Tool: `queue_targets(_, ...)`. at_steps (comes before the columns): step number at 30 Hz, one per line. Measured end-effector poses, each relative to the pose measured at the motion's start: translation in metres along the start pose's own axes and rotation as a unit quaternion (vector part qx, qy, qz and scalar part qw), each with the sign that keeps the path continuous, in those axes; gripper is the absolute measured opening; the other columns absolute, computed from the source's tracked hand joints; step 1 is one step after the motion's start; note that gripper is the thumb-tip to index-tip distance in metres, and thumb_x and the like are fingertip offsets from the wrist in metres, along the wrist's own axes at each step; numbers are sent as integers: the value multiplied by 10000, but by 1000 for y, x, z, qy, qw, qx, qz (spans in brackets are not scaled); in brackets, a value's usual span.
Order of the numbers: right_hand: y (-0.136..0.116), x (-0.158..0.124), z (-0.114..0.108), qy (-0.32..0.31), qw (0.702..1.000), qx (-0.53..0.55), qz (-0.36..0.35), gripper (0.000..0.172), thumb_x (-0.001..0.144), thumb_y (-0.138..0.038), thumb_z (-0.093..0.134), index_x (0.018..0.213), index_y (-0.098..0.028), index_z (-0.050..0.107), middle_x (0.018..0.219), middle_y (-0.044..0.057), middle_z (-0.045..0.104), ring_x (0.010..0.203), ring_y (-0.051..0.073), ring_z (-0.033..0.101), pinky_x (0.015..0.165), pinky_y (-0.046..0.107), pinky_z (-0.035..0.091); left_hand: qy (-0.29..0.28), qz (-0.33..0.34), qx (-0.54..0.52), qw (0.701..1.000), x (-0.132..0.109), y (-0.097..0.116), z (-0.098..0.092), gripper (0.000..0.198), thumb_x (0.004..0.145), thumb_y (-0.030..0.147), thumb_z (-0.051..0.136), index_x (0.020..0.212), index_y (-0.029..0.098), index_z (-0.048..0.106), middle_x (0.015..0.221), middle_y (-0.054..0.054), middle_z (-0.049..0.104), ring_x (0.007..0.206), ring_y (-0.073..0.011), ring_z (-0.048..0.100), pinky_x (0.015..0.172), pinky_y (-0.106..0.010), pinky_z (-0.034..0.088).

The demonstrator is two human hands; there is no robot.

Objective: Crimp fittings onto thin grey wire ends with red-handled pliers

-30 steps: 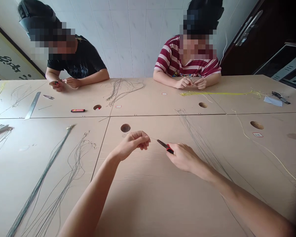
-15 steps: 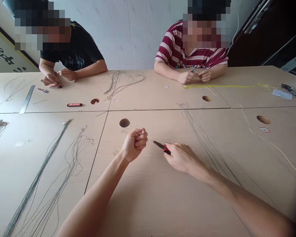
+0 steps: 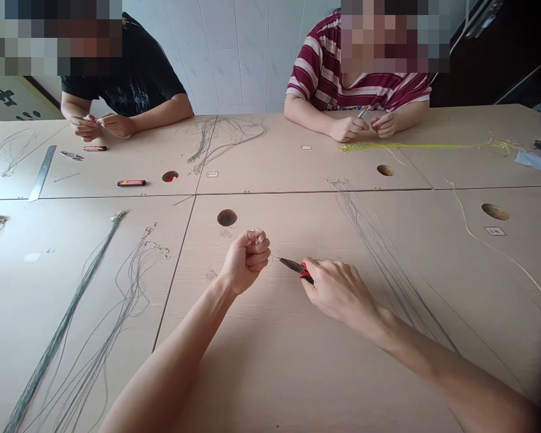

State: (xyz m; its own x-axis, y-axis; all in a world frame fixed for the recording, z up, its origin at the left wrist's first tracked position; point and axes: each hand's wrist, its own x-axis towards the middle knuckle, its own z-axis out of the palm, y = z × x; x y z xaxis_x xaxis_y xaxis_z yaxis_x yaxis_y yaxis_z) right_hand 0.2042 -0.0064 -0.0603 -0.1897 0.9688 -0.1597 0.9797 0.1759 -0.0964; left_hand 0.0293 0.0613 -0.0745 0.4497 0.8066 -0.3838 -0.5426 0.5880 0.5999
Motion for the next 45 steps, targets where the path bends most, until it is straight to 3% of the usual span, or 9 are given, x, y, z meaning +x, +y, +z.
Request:
queue_targets(7, 0, -3, 3, 19, 1000, 4, -6, 120, 850, -157, 456, 769, -185, 540, 662, 35, 646, 588, 160, 592, 496, 275, 147, 1, 36, 26, 999, -4, 0, 2, 186, 753, 204, 523, 602, 171, 420, 518, 94, 177, 380, -25, 138, 347, -162, 133)
queue_targets(11, 3, -9, -3, 67, 998, 6, -7, 111, 827, -149, 462, 739, -182, 521, 622, 21, 603, 559, 147, 554, 487, 264, 151, -9, 121, 140, 983, -21, 11, 12, 171, 798, 255, 506, 668, 180, 425, 574, 58, 443, 388, -19, 235, 379, -180, 180)
queue_targets(15, 4, -15, -10, 96, 995, 3, -9, 102, 797, -139, 468, 712, -183, 505, 595, 10, 577, 524, 132, 519, 473, 251, 155, 30, 173, 279, 944, -37, 12, 22, 92, 810, 252, 549, 860, 205, 487, 829, -7, 667, 399, -21, 285, 395, -201, 228)
queue_targets(21, 2, -18, -16, 123, 992, 2, -13, 87, 769, -132, 482, 702, -186, 494, 592, 10, 583, 501, 126, 504, 460, 240, 160, -1, 160, 374, 914, -50, 7, 27, 563, 820, 233, 584, 1346, 301, 394, 1120, -64, 660, 427, -26, 382, 430, -211, 370)
queue_targets(26, 0, -20, -21, 125, 992, 4, -8, 94, 771, -128, 478, 702, -188, 499, 582, 10, 576, 498, 129, 501, 461, 247, 158, -16, 172, 416, 893, -53, 4, 24, 250, 828, 288, 642, 1067, 216, 631, 913, -24, 646, 469, -34, 431, 428, -195, 376)
queue_targets(30, -2, -20, -21, 118, 993, 19, -5, 92, 777, -125, 474, 723, -191, 507, 584, 8, 558, 519, 136, 505, 472, 255, 185, 11, 186, 417, 889, -53, 1, 25, 157, 845, 340, 641, 830, 184, 641, 723, -5, 640, 440, -40, 412, 418, -201, 344)
queue_targets(36, -1, -18, -19, 141, 980, 132, -54, 75, 813, -157, 489, 749, -198, 488, 711, 22, 575, 707, 169, 534, 620, 271, 348, 21, 171, 411, 895, -48, 1, 25, 208, 866, 359, 618, 786, 167, 616, 670, 0, 634, 431, -37, 405, 425, -198, 326)
queue_targets(41, 2, -16, -32, 110, 925, 360, -55, 221, 936, -327, 445, 765, -204, 511, 681, -20, 504, 637, 125, 472, 616, 250, 391, 12, 168, 413, 895, -49, 1, 22, 211, 870, 367, 614, 787, 173, 616, 646, 15, 608, 441, -38, 410, 424, -191, 310)
queue_targets(45, -1, -11, -42, 119, 898, 420, -56, 230, 940, -369, 464, 821, -199, 563, 683, -28, 490, 628, 114, 454, 598, 242, 384, 3, 175, 461, 870, -54, 3, 24, 201, 881, 344, 596, 780, 172, 618, 526, 45, 510, 441, -51, 410, 438, -186, 330)
